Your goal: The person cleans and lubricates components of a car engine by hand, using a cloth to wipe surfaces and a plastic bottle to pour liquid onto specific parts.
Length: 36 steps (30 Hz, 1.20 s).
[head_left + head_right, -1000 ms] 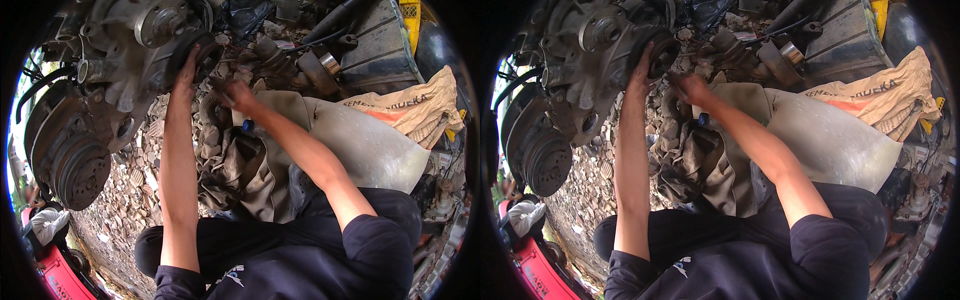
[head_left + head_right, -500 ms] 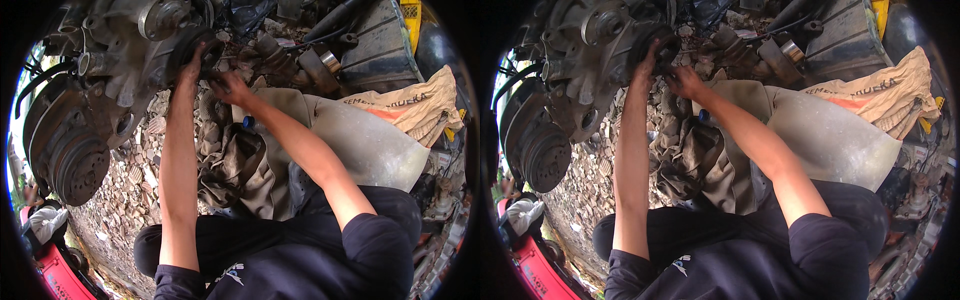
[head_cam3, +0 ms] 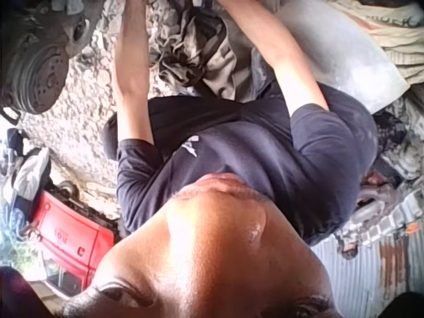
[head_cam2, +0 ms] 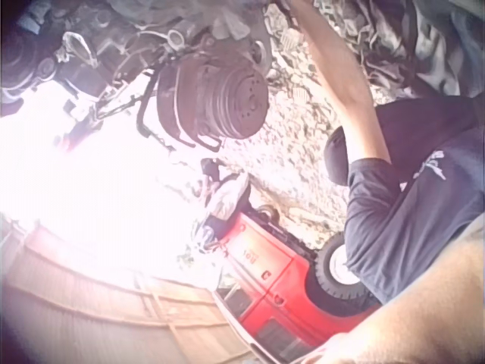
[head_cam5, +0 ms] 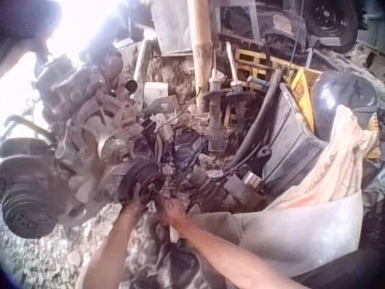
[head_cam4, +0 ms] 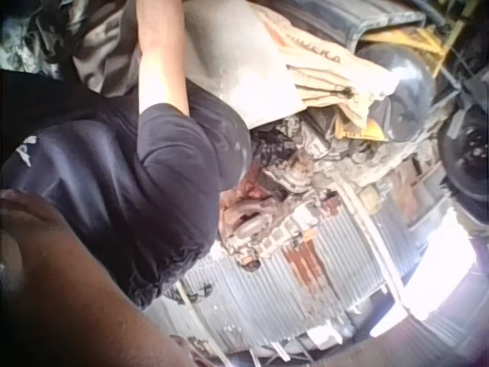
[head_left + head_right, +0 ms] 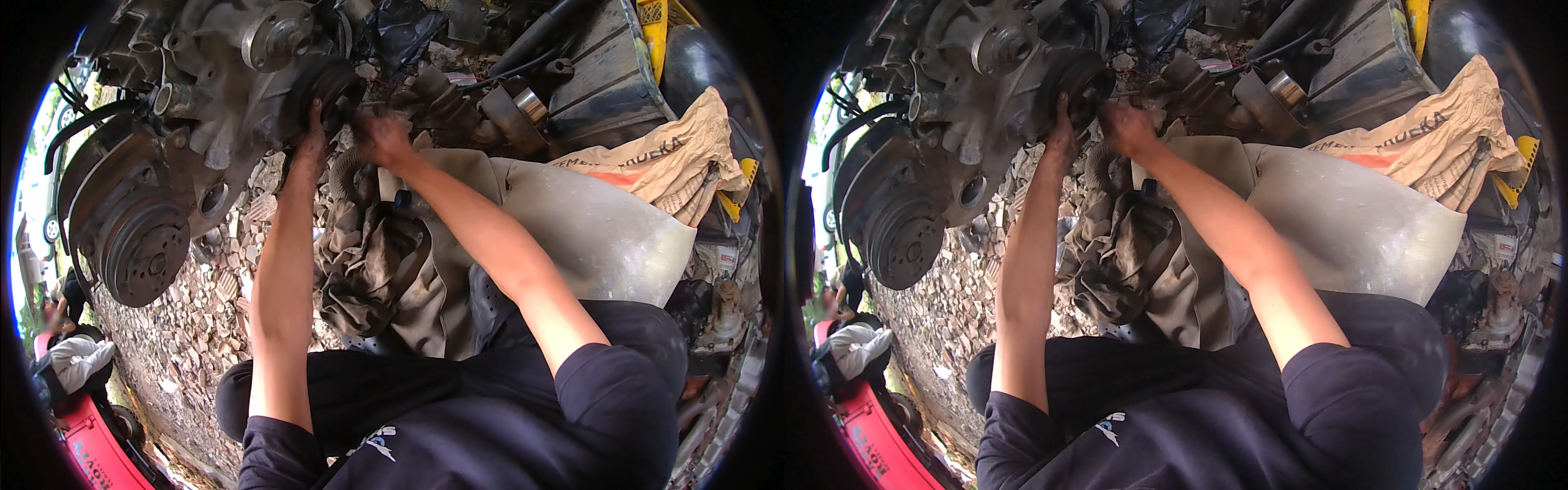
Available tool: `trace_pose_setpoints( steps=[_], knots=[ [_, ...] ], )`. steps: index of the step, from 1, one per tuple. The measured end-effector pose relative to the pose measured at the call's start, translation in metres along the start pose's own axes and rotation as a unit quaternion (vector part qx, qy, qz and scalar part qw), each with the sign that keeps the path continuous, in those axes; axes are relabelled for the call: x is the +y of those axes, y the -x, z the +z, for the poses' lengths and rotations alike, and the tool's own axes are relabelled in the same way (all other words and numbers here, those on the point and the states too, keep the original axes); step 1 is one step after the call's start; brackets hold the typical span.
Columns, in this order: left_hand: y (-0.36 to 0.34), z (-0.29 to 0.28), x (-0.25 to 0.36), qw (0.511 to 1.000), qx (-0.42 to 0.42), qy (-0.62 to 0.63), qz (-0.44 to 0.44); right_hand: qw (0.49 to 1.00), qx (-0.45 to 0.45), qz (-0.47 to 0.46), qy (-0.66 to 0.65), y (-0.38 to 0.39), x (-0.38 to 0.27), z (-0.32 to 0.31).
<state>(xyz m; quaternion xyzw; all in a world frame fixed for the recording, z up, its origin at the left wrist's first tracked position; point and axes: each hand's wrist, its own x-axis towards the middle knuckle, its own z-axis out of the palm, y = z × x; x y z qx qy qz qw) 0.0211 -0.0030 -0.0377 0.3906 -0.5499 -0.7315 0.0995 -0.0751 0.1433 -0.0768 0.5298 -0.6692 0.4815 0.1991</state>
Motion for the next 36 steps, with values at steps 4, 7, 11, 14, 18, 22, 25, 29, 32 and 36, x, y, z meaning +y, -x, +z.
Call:
trace_pose_setpoints(
  steps=[4,7,11,14,18,22,25,29,32,36],
  knots=[
    [-0.008,0.009,0.017,0.996,0.065,-0.005,0.055,0.996,-0.047,-0.024,-0.074,-0.011,0.0,0.007],
    [0.026,0.07,0.057,0.99,0.107,-0.006,-0.086,0.967,-0.233,0.042,0.096,-0.02,0.013,-0.043],
    [-0.009,0.027,0.031,0.985,0.148,-0.059,0.074,0.987,-0.04,0.017,-0.156,-0.006,-0.01,0.018],
    [-0.004,0.034,0.029,0.987,0.15,-0.063,0.005,0.995,0.083,0.025,-0.049,-0.003,0.016,0.003],
    [0.0,0.038,0.02,0.995,0.09,-0.012,0.03,0.987,0.029,0.043,-0.153,0.008,-0.004,0.012],
    [-0.01,-0.007,-0.018,0.99,0.021,0.104,0.096,0.997,0.02,-0.008,-0.075,-0.016,0.002,-0.009],
    [-0.018,0.006,-0.013,0.992,0.016,0.093,0.079,0.993,-0.008,0.011,-0.114,-0.004,0.002,0.009],
    [-0.001,0.014,0.004,0.988,0.106,0.023,0.11,0.98,-0.026,0.124,-0.153,-0.007,0.003,0.008],
    [0.019,0.044,0.041,0.992,0.113,-0.05,-0.026,0.993,0.011,0.035,-0.112,0.011,-0.001,0.007],
    [0.02,0.047,0.053,0.987,0.115,-0.109,0.0,0.941,-0.129,0.201,-0.239,0.006,-0.029,-0.011]
  ],
)
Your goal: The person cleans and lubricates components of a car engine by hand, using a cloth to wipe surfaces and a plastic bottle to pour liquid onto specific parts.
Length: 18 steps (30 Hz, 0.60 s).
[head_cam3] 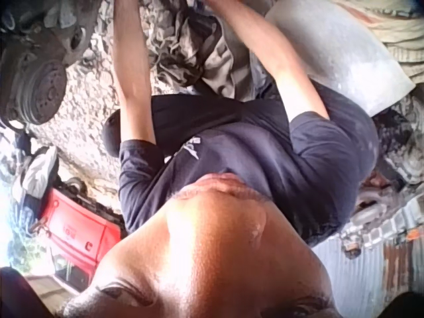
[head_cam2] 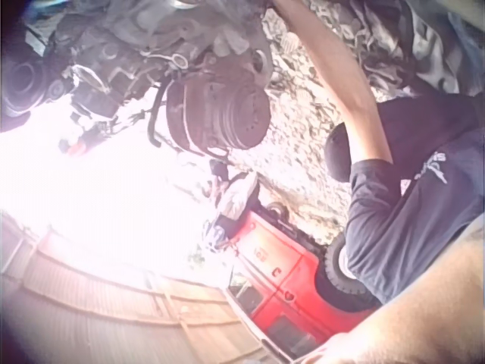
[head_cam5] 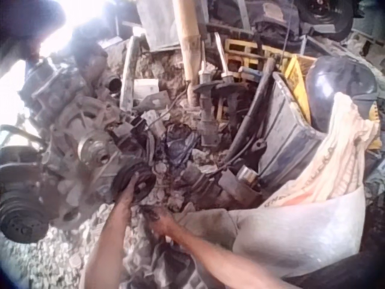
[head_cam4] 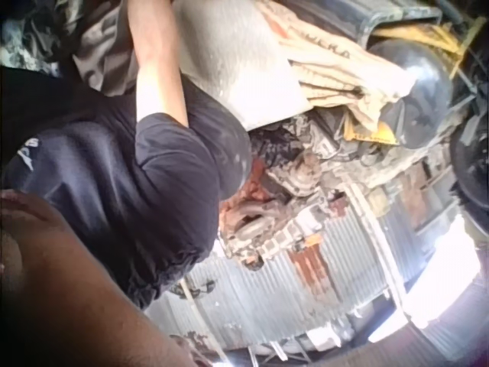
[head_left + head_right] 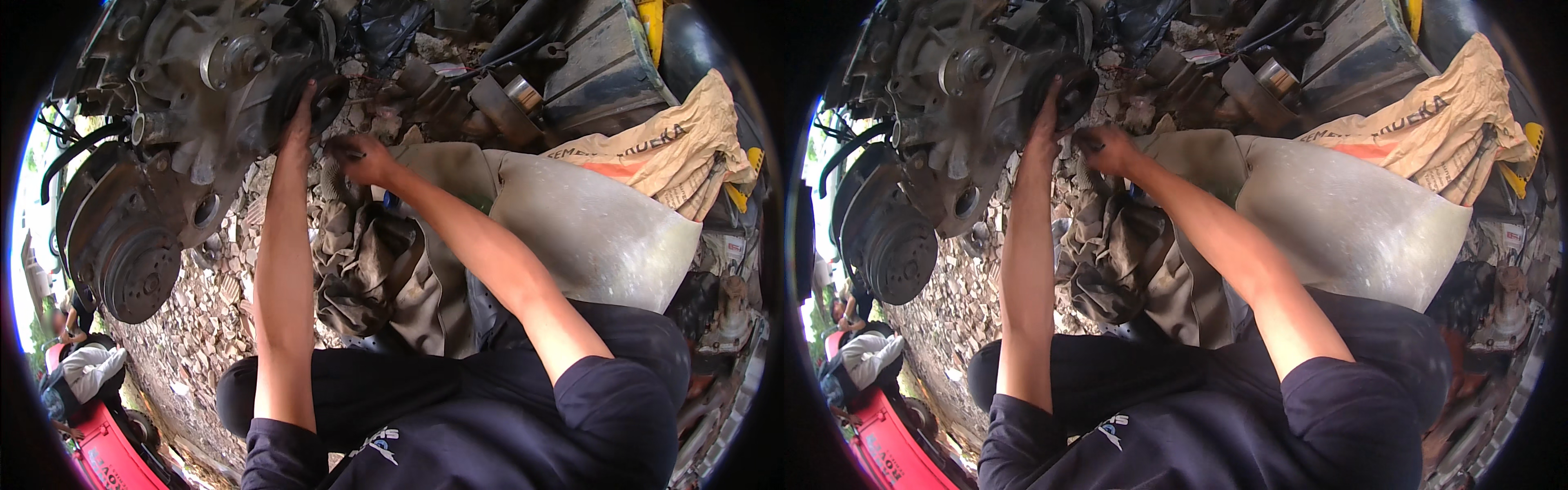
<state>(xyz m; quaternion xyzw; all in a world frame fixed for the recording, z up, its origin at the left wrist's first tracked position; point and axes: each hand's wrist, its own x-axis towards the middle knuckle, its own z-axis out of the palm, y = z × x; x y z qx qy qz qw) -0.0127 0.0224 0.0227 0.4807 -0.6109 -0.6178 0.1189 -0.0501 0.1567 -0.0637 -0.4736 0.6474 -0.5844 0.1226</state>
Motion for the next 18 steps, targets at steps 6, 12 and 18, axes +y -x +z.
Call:
trace_pose_setpoints(
  steps=[6,12,18],
  knots=[
    [-0.018,-0.01,-0.014,0.992,0.085,-0.096,-0.017,0.965,0.174,0.145,-0.135,-0.003,0.009,0.006],
    [-0.021,-0.017,-0.034,0.994,0.061,0.028,0.087,0.949,0.055,0.177,-0.255,0.002,-0.024,0.022],
    [0.007,-0.018,-0.026,0.998,-0.06,0.01,0.028,0.981,0.168,0.089,-0.047,0.014,-0.004,0.001]
  ],
)
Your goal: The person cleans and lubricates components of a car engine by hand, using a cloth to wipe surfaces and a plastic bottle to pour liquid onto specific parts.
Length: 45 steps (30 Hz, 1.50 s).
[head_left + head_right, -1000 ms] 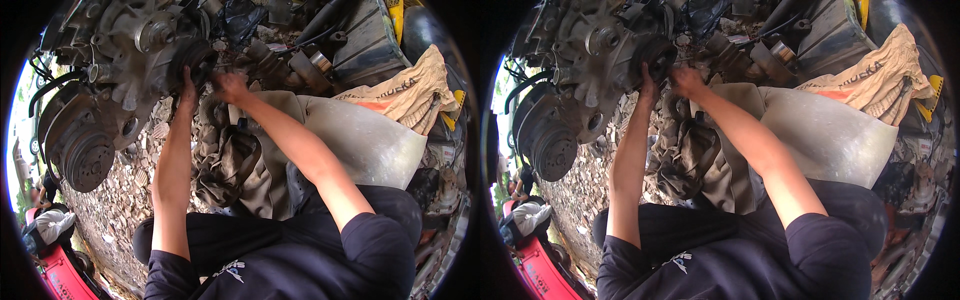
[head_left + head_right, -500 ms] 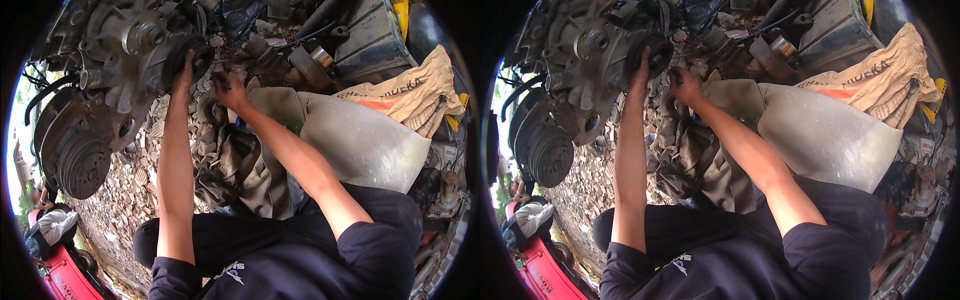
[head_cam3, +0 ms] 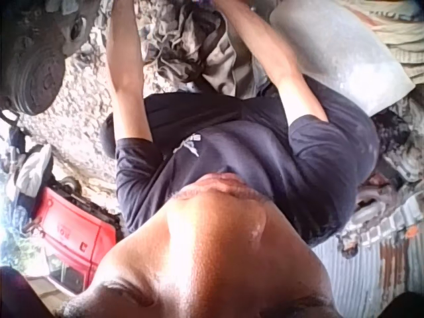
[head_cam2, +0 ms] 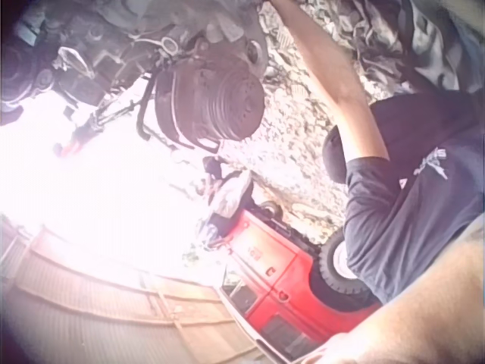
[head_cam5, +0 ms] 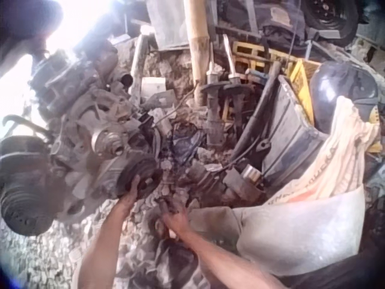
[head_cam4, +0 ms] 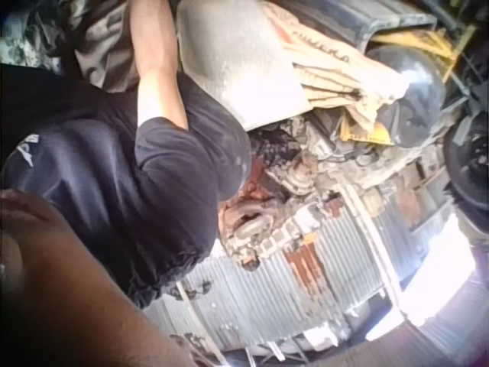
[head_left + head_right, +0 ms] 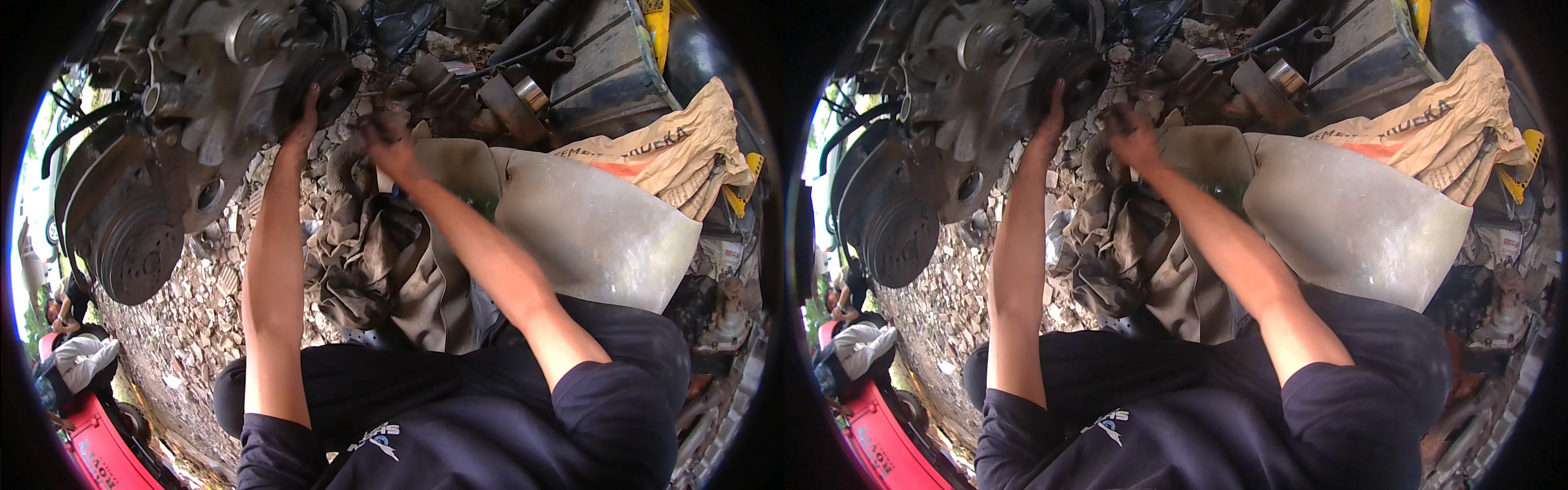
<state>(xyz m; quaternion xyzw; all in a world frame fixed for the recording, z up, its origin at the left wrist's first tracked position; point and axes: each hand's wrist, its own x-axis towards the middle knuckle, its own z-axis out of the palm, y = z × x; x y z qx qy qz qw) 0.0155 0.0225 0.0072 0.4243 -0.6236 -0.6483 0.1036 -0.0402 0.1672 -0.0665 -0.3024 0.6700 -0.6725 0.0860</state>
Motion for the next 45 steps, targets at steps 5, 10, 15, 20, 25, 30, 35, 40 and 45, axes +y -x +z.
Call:
trace_pose_setpoints(
  steps=[5,10,15,20,25,30,35,40,45],
  knots=[
    [-0.006,-0.011,-0.008,0.992,-0.052,0.057,-0.103,0.951,-0.121,-0.209,0.192,-0.045,0.018,-0.084],
    [-0.01,-0.017,-0.02,0.916,-0.049,0.367,-0.157,0.903,-0.323,-0.089,0.27,-0.047,-0.014,-0.11],
    [-0.009,0.002,-0.009,0.852,-0.001,0.51,-0.118,0.848,-0.368,-0.14,0.354,-0.041,0.008,-0.128],
    [-0.024,-0.032,-0.02,0.75,0.034,0.625,-0.214,0.812,-0.422,-0.124,0.384,-0.02,-0.017,-0.129],
    [-0.033,-0.021,-0.028,0.721,0.053,0.651,-0.231,0.857,-0.355,-0.146,0.343,-0.008,0.001,-0.135],
    [-0.069,-0.047,-0.053,0.697,0.035,0.683,-0.216,0.907,-0.264,-0.176,0.277,-0.005,0.008,-0.098],
    [-0.045,-0.019,-0.048,0.707,-0.035,0.675,-0.208,0.935,-0.083,-0.235,0.252,-0.03,0.013,-0.095],
    [-0.019,-0.052,-0.066,0.875,0.034,0.469,-0.116,0.897,-0.06,-0.232,0.372,-0.04,-0.011,-0.076],
    [-0.012,-0.064,-0.069,0.942,0.11,0.293,-0.122,0.979,-0.027,0.142,0.142,-0.049,-0.001,-0.038]
  ],
)
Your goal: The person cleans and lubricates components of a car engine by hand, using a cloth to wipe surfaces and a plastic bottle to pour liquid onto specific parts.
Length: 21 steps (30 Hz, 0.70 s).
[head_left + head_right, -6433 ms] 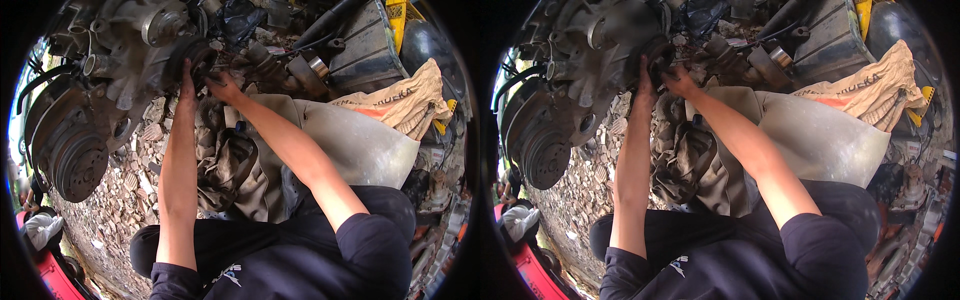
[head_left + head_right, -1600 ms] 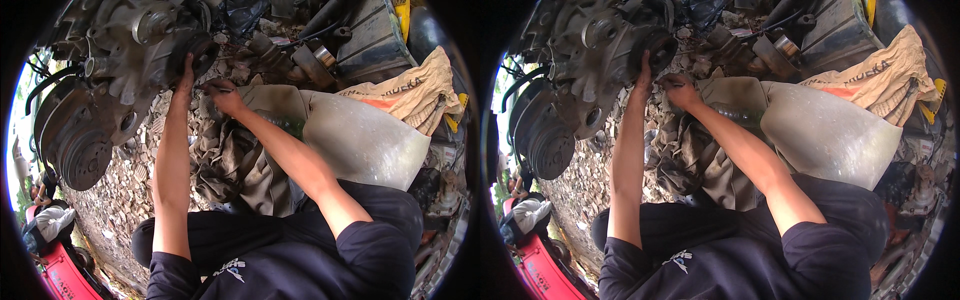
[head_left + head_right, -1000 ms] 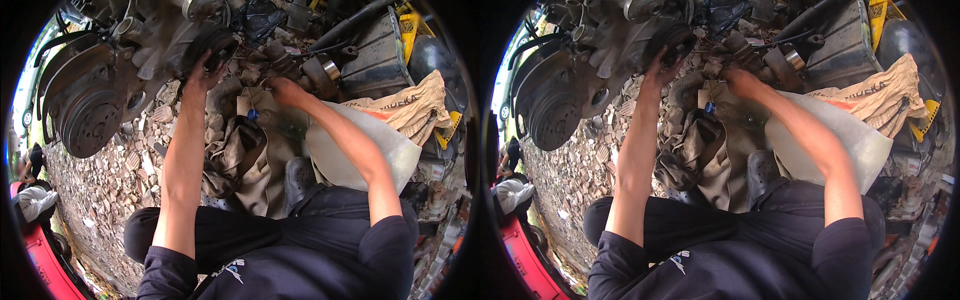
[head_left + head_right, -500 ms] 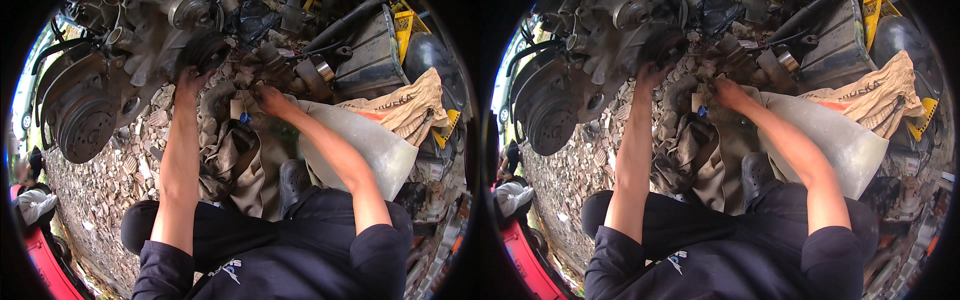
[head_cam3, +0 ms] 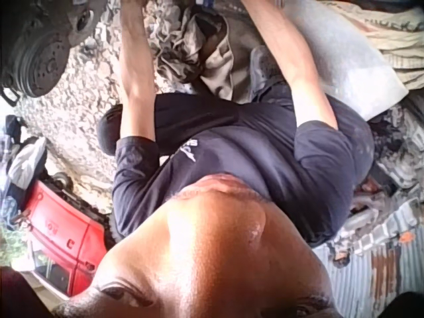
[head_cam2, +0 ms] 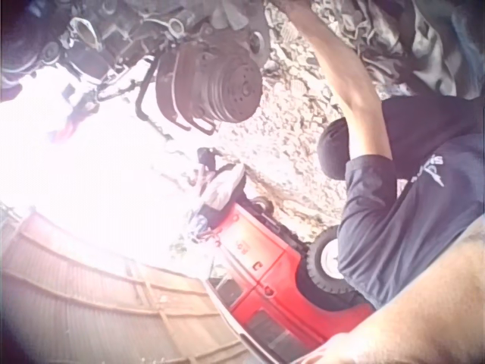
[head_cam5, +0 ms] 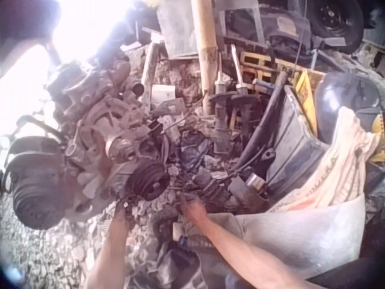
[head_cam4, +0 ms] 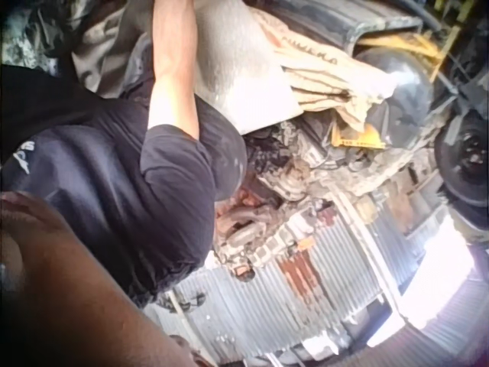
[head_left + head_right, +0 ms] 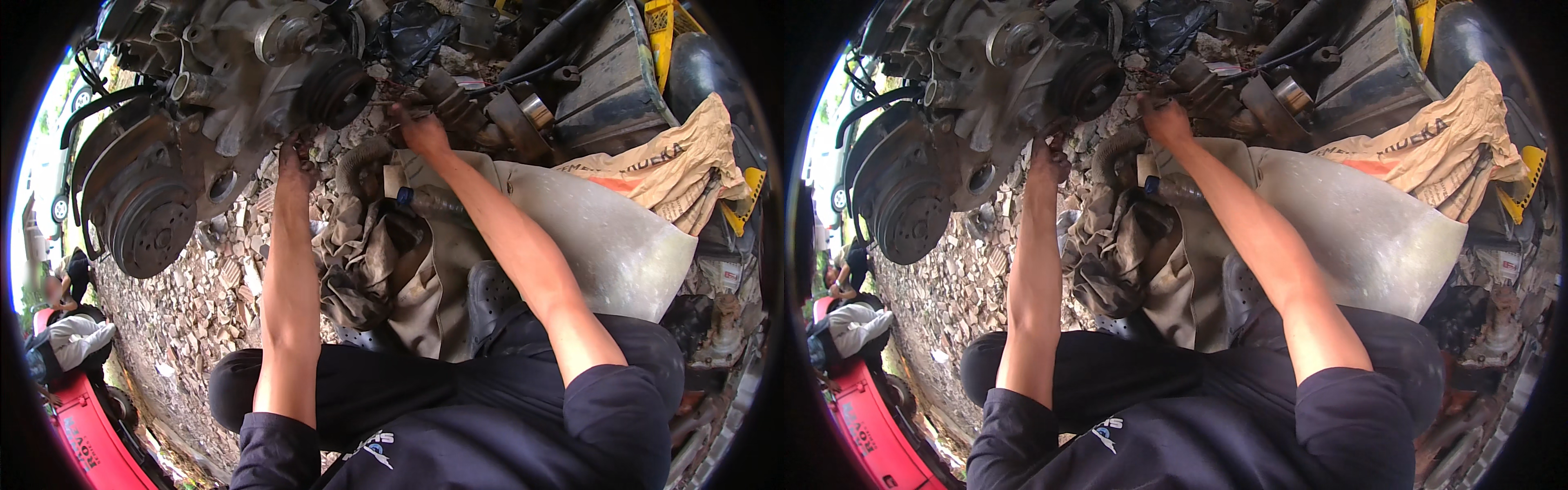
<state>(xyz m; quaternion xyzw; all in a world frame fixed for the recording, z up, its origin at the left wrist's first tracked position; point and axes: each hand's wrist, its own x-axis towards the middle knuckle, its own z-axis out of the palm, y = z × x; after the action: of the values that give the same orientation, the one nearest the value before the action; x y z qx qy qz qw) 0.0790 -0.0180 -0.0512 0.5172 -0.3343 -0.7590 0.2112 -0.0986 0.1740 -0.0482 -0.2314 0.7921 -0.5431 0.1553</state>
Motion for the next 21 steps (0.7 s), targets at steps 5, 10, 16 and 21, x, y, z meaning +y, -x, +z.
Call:
trace_pose_setpoints(
  steps=[5,10,16,21],
  knots=[
    [0.046,0.06,0.018,0.996,-0.043,-0.077,-0.011,0.98,0.01,0.026,-0.195,0.012,0.026,0.051],
    [0.058,0.088,0.028,0.969,-0.052,-0.241,0.024,0.963,0.029,-0.029,-0.265,0.028,-0.002,0.064],
    [0.031,0.077,0.024,0.949,-0.098,-0.294,0.057,0.974,-0.02,-0.109,-0.196,0.033,-0.004,0.044],
    [0.017,0.067,0.021,0.949,-0.097,-0.292,0.06,0.977,-0.062,-0.138,-0.148,0.046,-0.009,0.044]
  ],
)
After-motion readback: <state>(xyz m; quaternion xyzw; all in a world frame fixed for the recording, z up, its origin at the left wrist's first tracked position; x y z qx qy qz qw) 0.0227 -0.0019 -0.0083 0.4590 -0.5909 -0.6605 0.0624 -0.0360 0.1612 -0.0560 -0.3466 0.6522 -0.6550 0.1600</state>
